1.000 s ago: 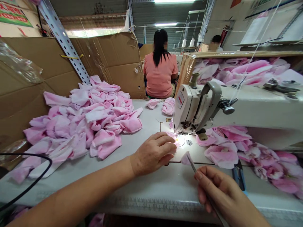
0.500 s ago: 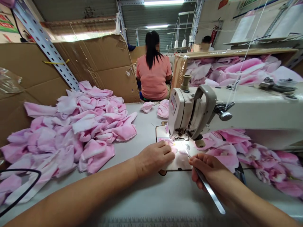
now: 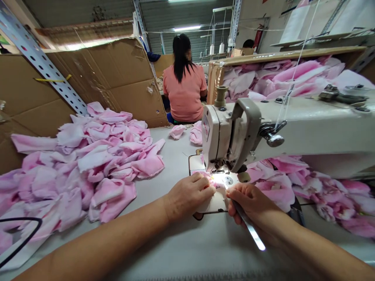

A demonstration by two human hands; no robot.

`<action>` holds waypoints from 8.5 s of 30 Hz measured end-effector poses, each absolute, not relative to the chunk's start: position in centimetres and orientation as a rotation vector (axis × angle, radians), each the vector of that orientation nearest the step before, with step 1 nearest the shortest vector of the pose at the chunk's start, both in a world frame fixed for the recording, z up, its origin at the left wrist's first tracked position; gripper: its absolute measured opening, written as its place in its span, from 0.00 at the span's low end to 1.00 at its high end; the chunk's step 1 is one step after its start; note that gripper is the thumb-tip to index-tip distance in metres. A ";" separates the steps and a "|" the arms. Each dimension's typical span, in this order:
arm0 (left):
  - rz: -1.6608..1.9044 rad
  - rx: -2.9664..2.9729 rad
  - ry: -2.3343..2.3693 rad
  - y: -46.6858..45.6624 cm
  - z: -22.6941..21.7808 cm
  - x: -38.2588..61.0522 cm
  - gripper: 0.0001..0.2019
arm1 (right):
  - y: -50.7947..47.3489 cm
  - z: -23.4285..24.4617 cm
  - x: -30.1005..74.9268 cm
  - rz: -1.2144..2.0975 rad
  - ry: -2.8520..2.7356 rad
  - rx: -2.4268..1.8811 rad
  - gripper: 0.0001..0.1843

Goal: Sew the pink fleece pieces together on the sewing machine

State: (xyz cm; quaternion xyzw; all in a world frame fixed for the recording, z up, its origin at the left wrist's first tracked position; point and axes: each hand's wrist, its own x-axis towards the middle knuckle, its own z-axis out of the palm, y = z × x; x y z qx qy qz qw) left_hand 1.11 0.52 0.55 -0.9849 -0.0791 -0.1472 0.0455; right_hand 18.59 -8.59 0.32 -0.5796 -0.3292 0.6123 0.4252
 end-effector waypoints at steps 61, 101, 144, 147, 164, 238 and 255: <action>-0.789 -3.101 -0.349 -0.7 0.3 1.2 0.07 | -9.0 0.6 23.0 0.389 -2.267 -1.844 0.15; -0.770 -3.114 -0.308 -0.4 0.6 1.0 0.07 | -5.7 1.5 23.6 0.325 -2.493 -1.283 0.14; -0.781 -3.098 -0.322 -0.5 0.8 1.1 0.08 | -5.9 0.4 24.6 0.056 -2.395 -1.386 0.14; -0.774 -3.088 -0.346 -0.6 0.9 1.0 0.08 | -5.8 0.2 24.6 -0.006 -2.420 -1.368 0.13; -0.712 -3.179 -0.402 -0.2 1.1 1.1 0.08 | -6.4 -0.5 24.8 -0.148 -2.298 -1.256 0.12; -0.806 -3.138 -0.296 1.0 0.5 1.1 0.12 | -7.1 -1.3 24.3 -0.206 -2.348 -1.372 0.15; -0.729 -3.135 -0.443 1.7 0.5 1.3 0.06 | -7.1 -2.1 23.7 -0.108 -2.207 -1.618 0.14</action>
